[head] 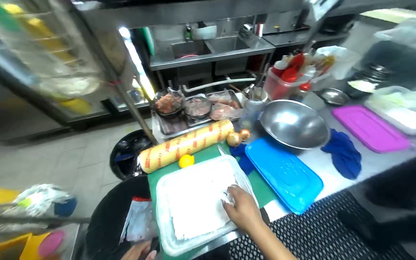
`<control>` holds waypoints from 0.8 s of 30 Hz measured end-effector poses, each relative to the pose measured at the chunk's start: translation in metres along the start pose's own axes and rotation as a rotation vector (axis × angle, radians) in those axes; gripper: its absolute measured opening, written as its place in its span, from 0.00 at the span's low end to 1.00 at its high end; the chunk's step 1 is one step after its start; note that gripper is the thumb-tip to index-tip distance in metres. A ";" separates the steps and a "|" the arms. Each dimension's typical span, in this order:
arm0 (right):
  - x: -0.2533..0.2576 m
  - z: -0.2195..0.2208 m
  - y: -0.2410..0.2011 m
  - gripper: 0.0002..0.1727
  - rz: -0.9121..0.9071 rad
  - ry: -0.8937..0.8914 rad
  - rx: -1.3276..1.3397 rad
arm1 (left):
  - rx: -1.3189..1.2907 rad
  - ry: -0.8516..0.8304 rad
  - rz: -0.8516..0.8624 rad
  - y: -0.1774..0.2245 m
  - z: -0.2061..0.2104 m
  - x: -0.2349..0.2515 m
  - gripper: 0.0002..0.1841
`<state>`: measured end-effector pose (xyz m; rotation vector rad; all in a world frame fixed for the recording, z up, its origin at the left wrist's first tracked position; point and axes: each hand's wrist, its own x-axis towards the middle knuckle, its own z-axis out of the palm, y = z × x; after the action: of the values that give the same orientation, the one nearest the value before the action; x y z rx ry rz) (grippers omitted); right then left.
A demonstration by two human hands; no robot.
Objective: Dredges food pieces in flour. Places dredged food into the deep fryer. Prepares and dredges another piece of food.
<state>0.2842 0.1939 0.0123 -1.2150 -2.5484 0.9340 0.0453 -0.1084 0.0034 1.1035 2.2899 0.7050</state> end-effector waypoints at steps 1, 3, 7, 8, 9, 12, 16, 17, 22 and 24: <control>0.002 0.001 -0.001 0.21 0.005 0.039 0.002 | -0.002 -0.027 0.044 0.004 -0.003 0.012 0.25; 0.004 0.002 -0.003 0.22 0.049 0.096 0.006 | -0.011 -0.056 0.128 0.012 -0.016 0.035 0.24; -0.001 0.008 -0.001 0.24 0.078 0.214 -0.013 | -0.040 0.006 0.270 0.006 -0.038 0.069 0.23; -0.001 0.010 -0.001 0.24 0.074 0.235 -0.015 | -0.056 0.034 0.296 0.001 -0.042 0.077 0.22; -0.001 0.011 -0.002 0.24 0.072 0.252 -0.018 | -0.064 0.059 0.324 -0.002 -0.045 0.087 0.22; -0.001 0.011 -0.005 0.26 0.076 0.267 -0.042 | -0.057 0.081 0.402 0.015 -0.054 0.118 0.22; 0.000 0.007 -0.010 0.27 0.091 0.211 -0.045 | 0.008 0.122 0.552 0.083 -0.060 0.165 0.23; 0.000 0.006 -0.011 0.28 0.087 0.197 -0.036 | 0.027 0.146 0.586 0.103 -0.055 0.179 0.24; -0.007 0.002 -0.010 0.26 -0.027 0.177 0.062 | 0.180 0.126 0.629 0.219 -0.016 0.263 0.24; -0.010 0.003 -0.005 0.25 -0.090 0.177 0.126 | 0.246 0.152 0.592 0.262 0.006 0.300 0.24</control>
<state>0.2864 0.1831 0.0137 -1.0866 -2.3482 0.9084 0.0298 0.2771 0.1029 1.9462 2.2173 0.7502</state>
